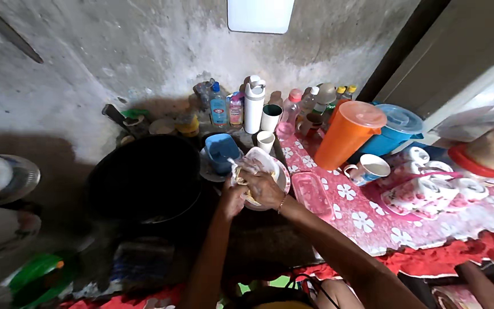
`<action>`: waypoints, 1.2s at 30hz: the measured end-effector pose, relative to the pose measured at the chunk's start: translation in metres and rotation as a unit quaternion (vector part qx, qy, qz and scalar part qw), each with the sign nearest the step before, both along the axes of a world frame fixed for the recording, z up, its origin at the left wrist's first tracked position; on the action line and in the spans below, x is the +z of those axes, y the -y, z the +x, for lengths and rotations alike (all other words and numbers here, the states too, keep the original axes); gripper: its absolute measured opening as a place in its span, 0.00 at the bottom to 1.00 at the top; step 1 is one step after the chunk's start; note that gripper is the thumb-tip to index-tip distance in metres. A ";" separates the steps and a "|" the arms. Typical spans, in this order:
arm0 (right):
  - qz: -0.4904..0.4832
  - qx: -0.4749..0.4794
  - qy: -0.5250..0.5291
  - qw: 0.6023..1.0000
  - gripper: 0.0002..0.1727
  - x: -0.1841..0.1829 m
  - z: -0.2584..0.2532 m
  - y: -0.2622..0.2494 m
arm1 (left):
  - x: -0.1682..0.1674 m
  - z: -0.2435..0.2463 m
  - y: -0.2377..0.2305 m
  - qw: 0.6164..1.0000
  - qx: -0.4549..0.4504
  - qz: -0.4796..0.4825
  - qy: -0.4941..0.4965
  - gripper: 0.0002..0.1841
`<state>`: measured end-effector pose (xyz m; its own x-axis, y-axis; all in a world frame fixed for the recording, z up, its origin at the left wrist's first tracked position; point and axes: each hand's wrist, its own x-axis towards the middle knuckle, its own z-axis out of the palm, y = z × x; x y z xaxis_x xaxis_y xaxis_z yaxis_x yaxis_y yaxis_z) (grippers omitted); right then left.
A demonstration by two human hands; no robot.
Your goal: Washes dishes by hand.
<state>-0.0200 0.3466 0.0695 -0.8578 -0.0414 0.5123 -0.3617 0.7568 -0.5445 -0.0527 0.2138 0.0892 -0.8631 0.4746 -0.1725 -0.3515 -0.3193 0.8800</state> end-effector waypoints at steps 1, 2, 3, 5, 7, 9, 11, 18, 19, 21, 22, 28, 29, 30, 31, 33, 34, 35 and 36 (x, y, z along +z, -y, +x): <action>0.012 0.001 -0.011 1.000 0.20 -0.005 -0.001 -0.001 | -0.003 0.000 0.001 1.000 -0.002 -0.006 -0.001 0.29; 0.020 -0.020 -0.003 1.000 0.20 -0.009 -0.005 -0.008 | -0.005 0.001 0.002 1.000 -0.008 -0.011 -0.005 0.30; 0.022 -0.054 0.028 0.998 0.20 -0.010 -0.010 -0.018 | -0.006 0.001 0.003 1.000 -0.015 -0.017 -0.010 0.32; 0.005 -0.098 0.099 0.990 0.21 -0.007 -0.020 -0.036 | -0.005 0.004 0.004 0.999 -0.019 -0.028 -0.008 0.31; 0.007 -0.089 0.102 0.991 0.22 -0.002 -0.016 -0.029 | -0.004 0.005 0.005 1.000 -0.015 -0.025 -0.004 0.31; 0.028 -0.036 0.044 0.998 0.20 0.000 -0.003 -0.007 | -0.003 0.003 0.005 1.000 -0.010 -0.026 -0.002 0.31; 0.049 0.002 0.000 0.999 0.18 -0.001 0.003 0.004 | -0.004 0.002 0.006 0.999 -0.007 -0.040 -0.002 0.28; -0.034 -0.153 0.078 0.985 0.19 0.004 -0.023 -0.046 | -0.010 0.003 0.009 0.998 -0.035 -0.030 -0.033 0.34; -0.025 -0.147 0.061 0.987 0.18 0.009 -0.024 -0.046 | -0.003 -0.001 0.011 0.996 -0.058 -0.058 -0.041 0.34; 0.033 -0.111 0.026 0.993 0.17 0.019 -0.022 -0.043 | 0.007 -0.011 0.015 0.985 -0.125 -0.096 -0.065 0.31; 0.076 -0.082 -0.014 0.994 0.16 0.022 -0.022 -0.040 | 0.012 -0.016 0.015 0.980 -0.148 -0.108 -0.075 0.28; 0.128 -0.026 -0.168 0.977 0.14 0.008 -0.023 -0.038 | 0.025 -0.014 -0.005 0.988 -0.046 -0.115 -0.095 0.22; 0.097 -0.061 -0.158 0.981 0.15 -0.001 -0.022 -0.042 | 0.018 -0.014 -0.005 0.988 -0.038 -0.104 -0.110 0.23; 0.068 -0.095 -0.141 0.983 0.16 -0.008 -0.019 -0.042 | 0.011 -0.015 -0.006 0.987 -0.036 -0.094 -0.123 0.24; 0.039 -0.116 -0.124 0.985 0.17 -0.010 -0.016 -0.037 | 0.005 -0.015 -0.007 0.987 -0.041 -0.085 -0.130 0.24; 0.017 -0.125 -0.111 0.986 0.17 -0.008 -0.009 -0.018 | 0.001 -0.011 -0.009 0.989 -0.041 -0.080 -0.120 0.23; 0.031 -0.115 -0.115 0.986 0.16 -0.006 -0.006 -0.008 | 0.003 -0.009 -0.010 0.990 -0.033 -0.078 -0.112 0.22; 0.043 -0.091 -0.129 0.987 0.16 -0.005 -0.006 -0.003 | 0.003 -0.007 -0.011 0.991 -0.023 -0.073 -0.110 0.20; 0.059 -0.077 -0.137 0.986 0.16 -0.007 -0.007 -0.003 | 0.002 -0.005 -0.010 0.991 -0.020 -0.071 -0.112 0.20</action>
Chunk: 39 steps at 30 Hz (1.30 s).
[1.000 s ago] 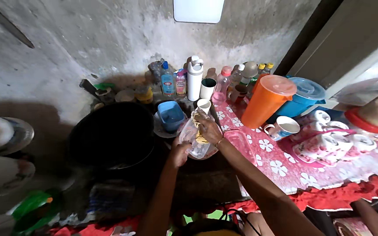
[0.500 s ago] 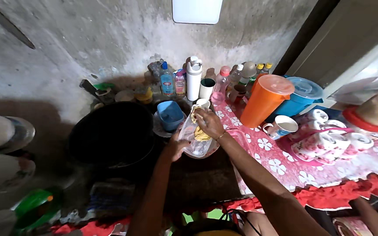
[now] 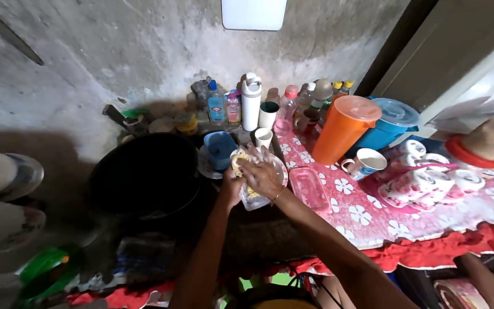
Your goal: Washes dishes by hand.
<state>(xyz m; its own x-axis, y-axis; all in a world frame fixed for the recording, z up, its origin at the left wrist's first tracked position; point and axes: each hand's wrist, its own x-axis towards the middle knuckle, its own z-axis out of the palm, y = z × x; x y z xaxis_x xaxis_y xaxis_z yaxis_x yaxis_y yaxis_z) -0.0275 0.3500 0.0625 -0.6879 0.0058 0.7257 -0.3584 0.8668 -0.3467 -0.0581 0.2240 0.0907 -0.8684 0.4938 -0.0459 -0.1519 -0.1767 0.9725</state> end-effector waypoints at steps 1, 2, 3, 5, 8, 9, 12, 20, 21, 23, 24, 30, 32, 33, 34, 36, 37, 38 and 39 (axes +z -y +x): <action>0.009 -0.001 -0.005 1.000 0.17 -0.003 -0.001 -0.005 | -0.001 0.001 0.000 1.000 0.001 -0.002 -0.002 0.21; 0.009 -0.016 -0.002 1.000 0.18 -0.005 -0.003 -0.013 | -0.003 0.001 0.000 1.000 0.005 -0.004 -0.008 0.22; -0.002 -0.035 0.015 0.999 0.19 -0.006 -0.004 -0.021 | -0.004 0.001 -0.001 1.000 0.009 -0.002 -0.011 0.22; -0.036 -0.066 0.057 0.996 0.20 -0.009 -0.003 -0.026 | -0.009 0.002 0.000 1.000 0.013 0.003 -0.004 0.24; -0.043 -0.023 0.082 0.995 0.18 0.000 0.004 -0.004 | -0.007 0.007 0.001 0.999 0.031 -0.010 0.024 0.24; -0.026 0.001 0.065 0.998 0.17 0.002 0.004 0.004 | -0.007 0.008 0.000 0.999 0.038 -0.014 0.026 0.24; 0.001 0.007 0.041 0.999 0.18 -0.007 0.000 -0.002 | -0.012 0.009 0.003 0.999 0.034 -0.015 0.025 0.27; -0.032 0.005 0.096 0.995 0.17 0.000 0.005 0.012 | -0.012 0.007 0.003 0.998 0.048 -0.032 0.041 0.24; -0.026 0.017 0.089 0.996 0.18 -0.003 0.004 0.012 | -0.012 0.008 0.005 0.997 0.050 -0.033 0.043 0.24; -0.047 -0.020 0.120 0.991 0.18 -0.004 0.001 -0.002 | -0.012 0.008 0.005 0.998 0.045 -0.022 0.041 0.25; -0.079 -0.059 0.166 0.981 0.19 0.001 0.001 -0.009 | -0.013 0.008 0.004 0.998 0.047 -0.016 0.033 0.25; -0.253 -0.084 0.175 0.948 0.17 0.010 -0.006 -0.017 | -0.014 -0.001 0.012 0.999 0.005 -0.035 -0.029 0.26; -0.126 -0.044 0.103 0.986 0.14 0.011 -0.008 -0.026 | 0.002 -0.013 0.022 0.996 -0.054 -0.073 -0.013 0.23; -0.057 -0.009 0.056 0.997 0.14 0.014 -0.011 -0.030 | 0.009 -0.019 0.025 0.993 -0.084 -0.088 -0.010 0.23; 0.003 0.030 0.020 0.999 0.13 0.018 -0.012 -0.031 | 0.012 -0.023 0.025 0.990 -0.107 -0.093 -0.010 0.22; 0.080 0.091 -0.020 0.992 0.12 0.023 -0.012 -0.022 | 0.008 -0.021 0.018 0.992 -0.104 -0.071 -0.010 0.20; 0.093 0.103 -0.035 0.990 0.11 0.020 -0.012 -0.019 | 0.007 -0.016 0.014 0.995 -0.084 -0.062 -0.005 0.21; 0.086 0.101 -0.036 0.991 0.12 0.015 -0.012 -0.021 | 0.007 -0.011 0.010 0.997 -0.057 -0.055 -0.001 0.21; 0.069 0.091 -0.023 0.993 0.13 0.008 -0.012 -0.028 | 0.006 -0.009 0.008 0.998 -0.032 -0.047 -0.001 0.20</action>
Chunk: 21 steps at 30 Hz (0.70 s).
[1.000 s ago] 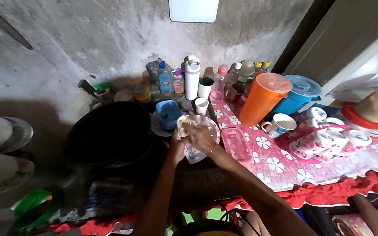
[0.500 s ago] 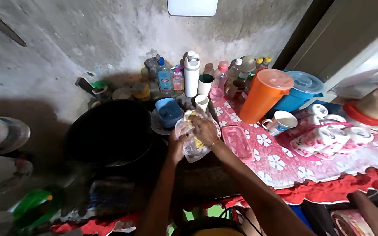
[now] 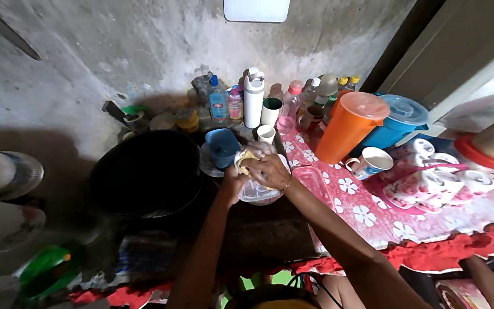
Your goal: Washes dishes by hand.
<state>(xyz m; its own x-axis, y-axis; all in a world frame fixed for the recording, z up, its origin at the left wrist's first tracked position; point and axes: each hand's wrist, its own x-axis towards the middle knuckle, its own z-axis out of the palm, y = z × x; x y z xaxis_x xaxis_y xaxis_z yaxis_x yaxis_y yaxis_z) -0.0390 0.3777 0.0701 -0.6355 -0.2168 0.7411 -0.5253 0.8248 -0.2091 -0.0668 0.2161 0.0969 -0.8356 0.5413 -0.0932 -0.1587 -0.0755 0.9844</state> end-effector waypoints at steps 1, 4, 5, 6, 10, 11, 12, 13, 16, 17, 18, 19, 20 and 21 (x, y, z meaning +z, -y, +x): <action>-0.019 -0.015 0.015 1.000 0.15 -0.008 0.000 -0.008 | -0.001 0.001 -0.001 1.000 0.017 0.008 0.000 0.21; -0.069 -0.059 0.077 0.993 0.18 -0.025 0.008 -0.012 | -0.013 0.002 -0.004 0.999 0.043 0.025 0.015 0.22; -0.079 -0.068 0.093 0.990 0.19 -0.024 0.012 -0.004 | -0.014 0.003 -0.005 0.998 0.047 0.027 0.023 0.22; -0.076 -0.074 0.100 0.989 0.20 -0.021 0.016 0.004 | -0.014 0.004 -0.006 0.998 0.051 0.026 0.027 0.22; -0.068 -0.037 0.103 0.992 0.19 -0.016 0.020 0.009 | -0.022 0.008 -0.010 0.997 0.062 0.046 0.020 0.21; -0.078 -0.051 0.094 0.991 0.19 -0.019 0.017 -0.003 | -0.022 0.008 -0.012 0.996 0.066 0.059 0.021 0.22; -0.100 -0.064 0.093 0.988 0.19 -0.022 0.014 -0.015 | -0.022 0.008 -0.013 0.995 0.073 0.068 0.023 0.23; -0.121 -0.083 0.102 0.984 0.19 -0.024 0.014 -0.023 | -0.023 0.009 -0.014 0.994 0.082 0.071 0.024 0.23; -0.126 -0.112 0.126 0.978 0.19 -0.022 0.019 -0.016 | -0.031 0.010 -0.015 0.994 0.090 0.060 0.029 0.25; -0.112 -0.107 0.129 0.979 0.19 -0.018 0.022 -0.006 | -0.030 0.010 -0.016 0.994 0.089 0.053 0.024 0.25; -0.090 -0.094 0.120 0.984 0.18 -0.015 0.023 0.003 | -0.029 0.011 -0.018 0.995 0.091 0.048 0.016 0.25; -0.068 -0.076 0.110 0.989 0.19 -0.014 0.023 0.009 | -0.028 0.012 -0.019 0.995 0.091 0.045 0.009 0.25; -0.058 -0.064 0.102 0.991 0.19 -0.016 0.022 0.009 | -0.027 0.013 -0.019 0.995 0.094 0.042 0.007 0.24; -0.060 -0.062 0.100 0.991 0.19 -0.018 0.019 0.003 | -0.025 0.014 -0.018 0.994 0.099 0.041 0.009 0.24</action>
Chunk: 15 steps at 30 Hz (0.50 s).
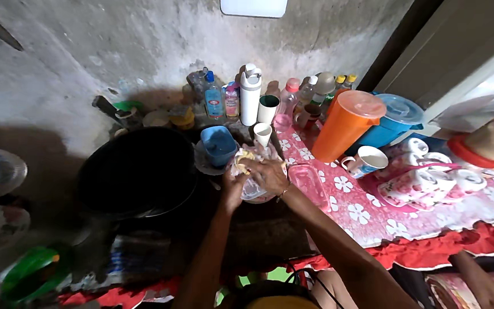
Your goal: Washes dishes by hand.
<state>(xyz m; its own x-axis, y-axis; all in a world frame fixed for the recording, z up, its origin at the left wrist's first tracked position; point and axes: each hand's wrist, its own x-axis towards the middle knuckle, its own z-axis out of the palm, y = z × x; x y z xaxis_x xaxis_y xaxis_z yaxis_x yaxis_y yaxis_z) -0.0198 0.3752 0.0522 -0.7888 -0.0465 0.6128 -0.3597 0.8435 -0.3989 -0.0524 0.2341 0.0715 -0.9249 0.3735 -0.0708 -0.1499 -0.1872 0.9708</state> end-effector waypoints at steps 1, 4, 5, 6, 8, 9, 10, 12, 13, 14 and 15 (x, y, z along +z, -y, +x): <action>-0.008 -0.011 -0.007 1.000 0.19 -0.003 -0.003 -0.009 | 0.001 0.000 0.000 1.000 0.005 0.002 0.001 0.24; -0.037 -0.073 0.012 0.997 0.19 -0.010 -0.003 -0.027 | 0.001 0.001 0.003 1.000 0.013 0.000 -0.004 0.25; -0.045 -0.079 0.013 0.996 0.19 -0.010 -0.003 -0.022 | -0.002 0.000 0.004 1.000 0.012 -0.003 -0.006 0.25; -0.044 -0.076 0.016 0.996 0.19 -0.007 -0.002 -0.013 | -0.003 -0.001 0.004 1.000 0.013 -0.008 -0.007 0.24; -0.024 -0.046 0.024 0.998 0.18 0.001 0.000 0.007 | -0.002 -0.002 0.004 1.000 0.016 -0.026 -0.005 0.23; -0.013 -0.032 0.031 0.999 0.19 0.002 -0.001 0.011 | -0.002 -0.002 0.005 0.999 0.019 -0.032 -0.002 0.22; -0.008 -0.031 0.048 0.998 0.19 0.000 -0.002 0.010 | -0.003 -0.003 0.007 0.999 0.022 -0.033 0.004 0.20; -0.012 -0.071 0.119 0.990 0.20 0.000 -0.004 -0.003 | -0.004 -0.004 0.009 0.999 0.036 -0.016 0.011 0.20; -0.020 -0.103 0.184 0.977 0.22 0.004 -0.004 -0.010 | -0.006 -0.005 0.011 0.999 0.042 -0.004 0.013 0.19; -0.039 -0.129 0.250 0.959 0.25 0.007 -0.004 -0.013 | -0.008 -0.004 0.013 0.999 0.043 0.003 0.013 0.20; -0.057 -0.145 0.289 0.945 0.27 0.009 -0.004 -0.016 | -0.011 -0.004 0.014 0.999 0.041 0.002 0.013 0.20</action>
